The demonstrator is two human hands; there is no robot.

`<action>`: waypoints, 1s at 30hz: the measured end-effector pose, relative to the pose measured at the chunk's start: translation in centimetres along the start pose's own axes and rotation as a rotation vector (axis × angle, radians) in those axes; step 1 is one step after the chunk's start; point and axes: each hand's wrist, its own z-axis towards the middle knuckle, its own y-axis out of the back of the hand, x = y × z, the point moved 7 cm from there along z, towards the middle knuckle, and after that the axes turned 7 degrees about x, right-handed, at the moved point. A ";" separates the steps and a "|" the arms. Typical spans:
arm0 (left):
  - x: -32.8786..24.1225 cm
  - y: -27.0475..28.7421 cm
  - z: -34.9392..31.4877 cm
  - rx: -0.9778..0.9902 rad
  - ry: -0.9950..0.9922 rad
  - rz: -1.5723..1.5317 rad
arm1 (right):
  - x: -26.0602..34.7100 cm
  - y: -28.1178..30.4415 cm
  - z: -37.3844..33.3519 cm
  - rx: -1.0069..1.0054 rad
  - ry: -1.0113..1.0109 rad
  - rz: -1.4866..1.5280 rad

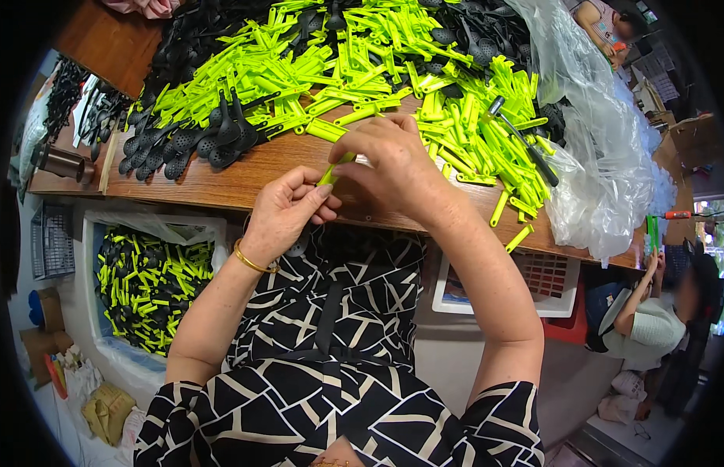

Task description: The person assembles kitchen utensils by inserting neon green plastic handles into black slotted spoon heads. They use a hammer to tap the handles into place and place the finished spoons on the table. The process is repeated continuously with parts from large piles on the workbench.

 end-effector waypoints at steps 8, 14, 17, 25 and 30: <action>2.7 2.3 -4.7 -0.132 0.051 -0.013 | -3.8 2.2 -4.0 -0.132 -0.212 -0.142; 5.7 5.5 -9.6 -0.319 0.178 -0.265 | -17.4 11.8 -17.9 -0.293 -0.598 -0.553; 6.4 5.9 -8.5 -0.349 0.140 -0.269 | -19.6 11.1 -21.2 -0.132 -0.695 -0.679; 5.9 4.9 -7.2 -0.284 0.160 -0.297 | -16.2 10.4 -18.3 -0.341 -0.481 -0.405; 5.4 5.0 -7.2 -0.156 0.163 -0.383 | -4.1 3.5 -10.3 -0.265 -0.208 0.082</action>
